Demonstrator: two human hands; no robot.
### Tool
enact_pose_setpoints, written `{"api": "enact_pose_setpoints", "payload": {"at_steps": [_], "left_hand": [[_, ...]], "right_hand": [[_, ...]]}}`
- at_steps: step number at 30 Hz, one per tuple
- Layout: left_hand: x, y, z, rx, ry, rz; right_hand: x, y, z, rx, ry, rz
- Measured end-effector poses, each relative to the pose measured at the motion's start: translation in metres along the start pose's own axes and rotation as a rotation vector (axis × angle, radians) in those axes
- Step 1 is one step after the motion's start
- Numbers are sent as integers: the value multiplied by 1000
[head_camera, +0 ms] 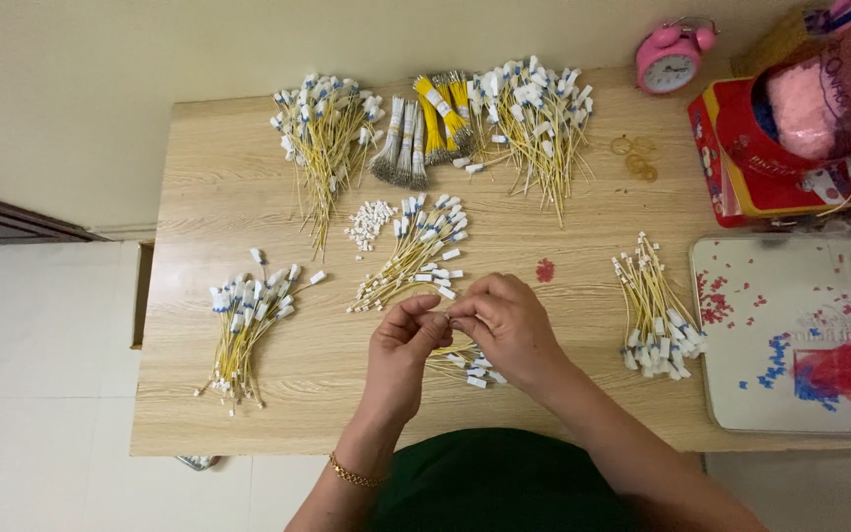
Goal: Assembling small white plastic caps onto the ends of yellow wires.
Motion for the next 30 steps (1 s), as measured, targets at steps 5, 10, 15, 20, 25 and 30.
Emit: {"api": "enact_pose_setpoints", "payload": {"at_steps": [5,10,15,20,25,30], "left_hand": [[2,1,-1,-18,-7,-2],[-1,-2,0,-43,-12,-29],[-1,0,-2,-66,-29,-85],[-2,-1,0,-72,-18,-85],[-4,-4,1,-76,-29,-145],[0,1,2,-144,-64,-230]], "right_hand": [[2,2,0,-62,138,194],[16,8,-8,-52,294,364],[5,3,-6,-9,196,364],[2,5,-7,9,163,377],[7,7,-5,-38,171,403],[32,19,-16,-92,428,627]]}}
Point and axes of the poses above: each hand's wrist, its own z-axis towards the middle knuckle, its own y-axis out of the palm, x = y × z, the point moved 9 cm from there along z, towards the middle knuckle, and after that the axes turned 4 degrees about z, right-handed, at the moved point
